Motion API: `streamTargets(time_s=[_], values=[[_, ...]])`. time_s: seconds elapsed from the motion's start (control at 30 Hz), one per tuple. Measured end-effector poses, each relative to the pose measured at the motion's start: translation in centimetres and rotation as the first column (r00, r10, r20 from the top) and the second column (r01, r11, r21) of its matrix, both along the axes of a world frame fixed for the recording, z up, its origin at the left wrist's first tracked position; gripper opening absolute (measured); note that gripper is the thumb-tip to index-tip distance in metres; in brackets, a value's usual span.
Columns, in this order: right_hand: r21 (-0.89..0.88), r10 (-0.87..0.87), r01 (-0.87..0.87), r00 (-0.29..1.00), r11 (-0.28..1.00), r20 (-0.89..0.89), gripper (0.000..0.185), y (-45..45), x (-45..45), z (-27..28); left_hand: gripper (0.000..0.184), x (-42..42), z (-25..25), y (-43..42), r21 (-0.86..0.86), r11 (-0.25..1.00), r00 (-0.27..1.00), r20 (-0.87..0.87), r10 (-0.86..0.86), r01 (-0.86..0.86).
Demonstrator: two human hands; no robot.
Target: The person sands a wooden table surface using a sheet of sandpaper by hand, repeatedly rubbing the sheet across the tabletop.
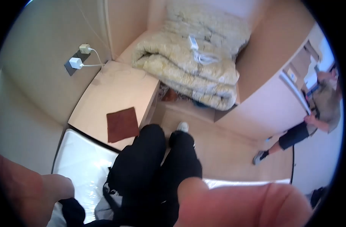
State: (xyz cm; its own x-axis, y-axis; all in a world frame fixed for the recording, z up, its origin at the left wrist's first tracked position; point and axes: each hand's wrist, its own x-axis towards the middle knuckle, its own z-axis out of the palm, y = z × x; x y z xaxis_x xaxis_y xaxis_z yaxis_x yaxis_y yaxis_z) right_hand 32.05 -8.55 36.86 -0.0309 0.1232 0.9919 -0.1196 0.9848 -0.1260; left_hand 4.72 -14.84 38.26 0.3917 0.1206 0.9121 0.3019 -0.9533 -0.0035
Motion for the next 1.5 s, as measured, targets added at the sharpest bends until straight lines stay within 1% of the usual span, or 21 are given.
streamTargets(time_s=[0.37, 0.57, 0.63, 0.73, 0.83, 0.9, 0.93, 0.97, 1.0, 1.03, 1.07, 1.1, 1.13, 1.17, 1.2, 1.27, 1.3, 1.33, 1.37, 1.4, 1.5], values=[[-0.072, 0.086, -0.084, 0.996, 0.994, 0.028, 0.019, 0.5, -1.9, 0.0, 0.041, 0.4, -0.2, -0.7, 0.004, 0.998, 0.998, 0.037, 0.056, -0.056], [-0.085, 0.122, -0.118, 0.991, 0.989, 0.047, 0.018, 0.6, -3.0, 0.2, 0.036, 0.6, -0.9, -1.5, 0.064, 0.993, 0.991, 0.098, 0.09, -0.097], [-0.093, 0.128, -0.122, 0.99, 0.988, 0.057, 0.018, 0.5, -3.4, 0.6, 0.034, 0.8, -1.1, -1.7, 0.105, 0.985, 0.984, 0.132, 0.119, -0.134], [-0.101, 0.12, -0.117, 0.992, 0.988, 0.026, 0.018, -0.1, -4.6, 0.8, 0.032, 0.4, -2.5, -1.5, 0.153, 0.947, 0.937, 0.255, 0.237, -0.281], [-0.08, 0.254, -0.286, 0.925, 0.955, -0.284, 0.012, 0.1, -9.1, -3.4, 0.03, -0.6, -7.7, -0.3, -0.005, 0.851, 0.783, 0.389, 0.485, -0.525], [-0.014, 0.33, -0.38, 0.821, 0.925, -0.465, 0.01, 1.3, -12.4, -7.7, 0.029, -0.8, -11.9, 2.3, -0.314, 0.751, 0.668, 0.343, 0.66, -0.581], [-0.232, 0.162, -0.208, 0.966, 0.95, -0.201, 0.015, 2.3, -12.6, -8.7, 0.028, -0.8, -14.2, 4.0, -0.477, 0.672, 0.63, 0.276, 0.726, -0.567], [-0.316, -0.007, 0.055, 0.988, 0.947, 0.152, 0.022, 3.4, -12.8, -9.7, 0.018, -0.6, -16.0, 5.6, -0.626, 0.624, 0.622, 0.269, 0.735, -0.467], [-0.545, 0.06, 0.096, 0.964, 0.833, 0.26, 0.027, 4.1, -14.6, -11.7, 0.024, -1.6, -19.3, 7.3, -0.694, 0.518, 0.647, 0.098, 0.756, -0.5], [-0.598, 0.075, 0.161, 0.934, 0.785, 0.35, 0.026, 5.9, -16.3, -14.8, 0.032, -2.3, -22.5, 8.9, -0.765, 0.385, 0.622, -0.026, 0.782, -0.517], [-0.576, 0.033, 0.272, 0.886, 0.771, 0.463, 0.03, 7.9, -17.8, -18.7, 0.039, -2.8, -25.7, 10.5, -0.814, 0.244, 0.596, -0.15, 0.789, -0.527], [-0.608, 0.065, 0.375, 0.814, 0.7, 0.577, 0.035, 9.6, -18.9, -22.3, 0.047, -3.4, -29.4, 12.5, -0.86, 0.127, 0.592, -0.226, 0.773, -0.494], [-0.549, 0.014, 0.449, 0.765, 0.705, 0.644, 0.037, 11.6, -20.3, -27.1, 0.054, -3.9, -32.8, 14.4, -0.89, 0.012, 0.594, -0.295, 0.748, -0.457], [-0.482, -0.043, 0.519, 0.711, 0.706, 0.702, 0.04, 13.3, -21.3, -30.7, 0.057, -4.0, -34.5, 15.7, -0.943, 0.03, 0.615, -0.192, 0.764, -0.332], [-0.455, -0.001, 0.507, 0.669, 0.732, 0.743, 0.041, 14.3, -21.5, -32.1, 0.054, -4.0, -35.8, 16.4, -0.928, 0.061, 0.593, -0.182, 0.784, -0.366], [-0.399, 0.073, 0.471, 0.571, 0.787, 0.818, 0.043, 15.7, -21.6, -33.8, 0.052, -5.3, -36.7, 16.3, -0.701, 0.093, 0.55, -0.462, 0.695, -0.707], [-0.372, 0.046, 0.493, 0.554, 0.787, 0.831, 0.043, 15.5, -21.7, -34.8, 0.051, -4.9, -36.8, 16.0, -0.607, 0.067, 0.473, -0.54, 0.696, -0.791], [-0.343, 0.019, 0.515, 0.535, 0.786, 0.845, 0.043, 15.1, -21.6, -35.6, 0.051, -4.9, -37.3, 16.3, -0.603, 0.052, 0.445, -0.525, 0.725, -0.796], [-0.305, 0.021, 0.57, 0.45, 0.763, 0.893, 0.048, 14.9, -21.8, -35.4, 0.052, -5.0, -37.1, 16.2, -0.636, 0.051, 0.457, -0.493, 0.74, -0.77], [-0.254, -0.024, 0.585, 0.424, 0.77, 0.905, 0.049, 15.1, -22.1, -35.4, 0.053, -5.3, -37.0, 16.2, -0.671, 0.049, 0.472, -0.466, 0.748, -0.74], [-0.145, -0.107, 0.636, 0.341, 0.758, 0.934, 0.054, 14.9, -22.5, -35.5, 0.054, -6.4, -36.6, 16.3, -0.575, 0.056, 0.439, -0.555, 0.706, -0.816]])
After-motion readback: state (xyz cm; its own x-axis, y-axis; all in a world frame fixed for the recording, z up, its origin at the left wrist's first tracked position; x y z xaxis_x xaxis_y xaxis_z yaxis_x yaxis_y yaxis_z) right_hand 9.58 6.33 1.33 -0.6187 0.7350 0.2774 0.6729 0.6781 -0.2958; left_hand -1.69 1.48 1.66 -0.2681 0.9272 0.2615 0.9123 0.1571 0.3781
